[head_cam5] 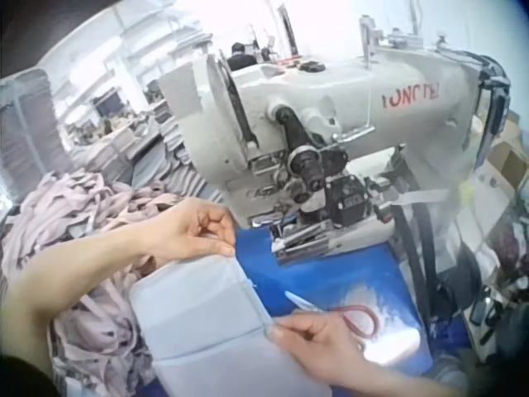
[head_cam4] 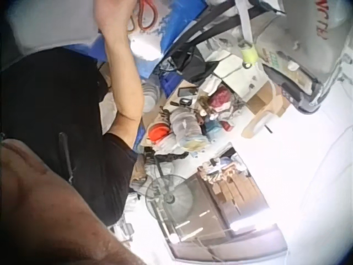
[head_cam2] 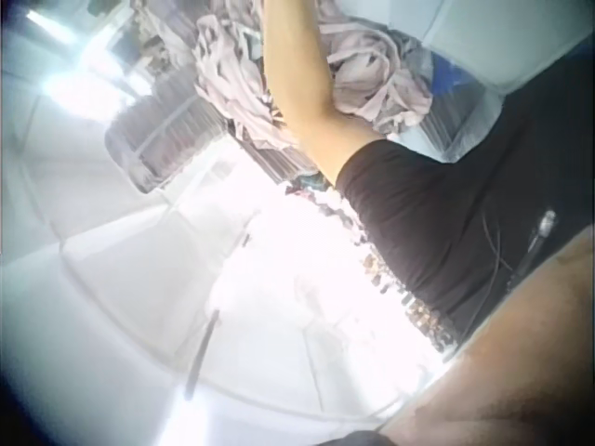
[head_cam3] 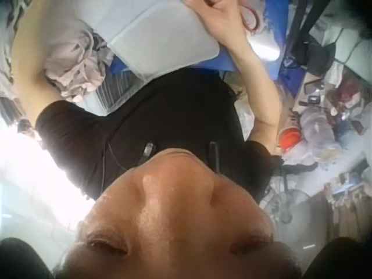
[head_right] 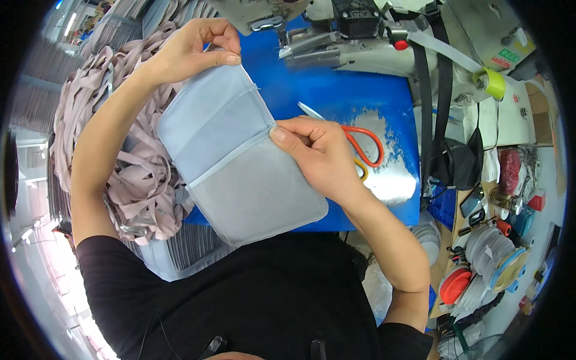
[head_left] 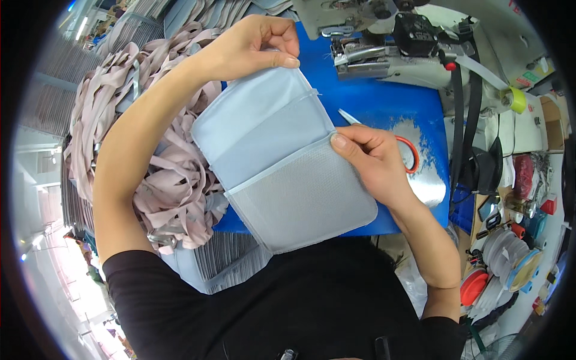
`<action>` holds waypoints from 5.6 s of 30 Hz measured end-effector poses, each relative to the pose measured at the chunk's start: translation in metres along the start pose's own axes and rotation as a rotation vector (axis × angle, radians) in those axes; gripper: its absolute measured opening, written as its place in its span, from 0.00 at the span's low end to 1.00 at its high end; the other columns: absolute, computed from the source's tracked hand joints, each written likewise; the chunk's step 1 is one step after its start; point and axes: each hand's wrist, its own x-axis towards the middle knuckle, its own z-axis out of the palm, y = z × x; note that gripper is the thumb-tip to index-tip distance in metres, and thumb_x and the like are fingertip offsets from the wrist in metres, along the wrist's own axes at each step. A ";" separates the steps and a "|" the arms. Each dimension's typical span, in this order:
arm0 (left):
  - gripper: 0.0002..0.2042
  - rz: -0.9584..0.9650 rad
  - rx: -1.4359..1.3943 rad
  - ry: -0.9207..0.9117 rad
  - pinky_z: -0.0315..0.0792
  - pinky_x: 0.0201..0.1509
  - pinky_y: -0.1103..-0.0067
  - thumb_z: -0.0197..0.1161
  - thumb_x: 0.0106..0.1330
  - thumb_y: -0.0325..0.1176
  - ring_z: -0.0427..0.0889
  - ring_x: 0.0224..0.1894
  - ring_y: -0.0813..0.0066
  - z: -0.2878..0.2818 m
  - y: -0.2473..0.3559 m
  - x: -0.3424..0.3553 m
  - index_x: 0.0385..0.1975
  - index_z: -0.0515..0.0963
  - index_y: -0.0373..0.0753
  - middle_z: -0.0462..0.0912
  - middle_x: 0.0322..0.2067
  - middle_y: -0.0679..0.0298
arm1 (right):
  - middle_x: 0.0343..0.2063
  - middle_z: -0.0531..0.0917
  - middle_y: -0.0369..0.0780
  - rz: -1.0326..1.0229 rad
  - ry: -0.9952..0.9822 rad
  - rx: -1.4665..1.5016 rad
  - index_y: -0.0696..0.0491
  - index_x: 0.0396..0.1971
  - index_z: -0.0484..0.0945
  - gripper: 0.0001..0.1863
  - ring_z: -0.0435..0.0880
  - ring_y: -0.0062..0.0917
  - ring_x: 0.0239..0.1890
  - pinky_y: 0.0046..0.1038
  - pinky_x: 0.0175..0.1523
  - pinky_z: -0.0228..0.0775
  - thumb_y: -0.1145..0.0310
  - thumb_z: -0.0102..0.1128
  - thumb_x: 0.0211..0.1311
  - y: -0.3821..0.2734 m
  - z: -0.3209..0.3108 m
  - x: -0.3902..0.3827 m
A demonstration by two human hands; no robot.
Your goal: The person sews light blue fabric masks using a sewing machine. They repeatedly pick up a mask, align the edges, feed it through the machine, and then use scissors to trim the excess thread. The finished masks are stacked on the table.
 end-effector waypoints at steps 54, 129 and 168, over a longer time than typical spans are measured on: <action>0.42 0.068 1.087 0.212 0.80 0.47 0.68 0.70 0.55 0.29 0.80 0.49 0.60 0.127 0.062 -0.095 0.74 0.67 0.54 0.74 0.46 0.60 | 0.40 0.88 0.42 -0.078 0.208 0.379 0.63 0.55 0.80 0.18 0.87 0.21 0.40 0.25 0.43 0.80 0.64 0.59 0.77 0.006 0.000 0.036; 0.43 0.076 1.023 0.218 0.74 0.30 0.70 0.66 0.51 0.20 0.75 0.26 0.64 0.114 0.094 -0.111 0.74 0.70 0.54 0.66 0.28 0.62 | 0.36 0.88 0.44 -0.192 0.193 -0.575 0.58 0.64 0.76 0.24 0.86 0.29 0.31 0.31 0.36 0.77 0.73 0.60 0.69 0.012 -0.015 -0.043; 0.25 0.126 1.375 -0.033 0.81 0.35 0.73 0.64 0.59 0.27 0.87 0.30 0.62 0.057 0.096 -0.020 0.60 0.80 0.37 0.81 0.38 0.56 | 0.32 0.87 0.38 -0.166 0.093 0.312 0.61 0.50 0.81 0.12 0.83 0.16 0.27 0.22 0.30 0.78 0.69 0.59 0.75 0.013 -0.005 0.077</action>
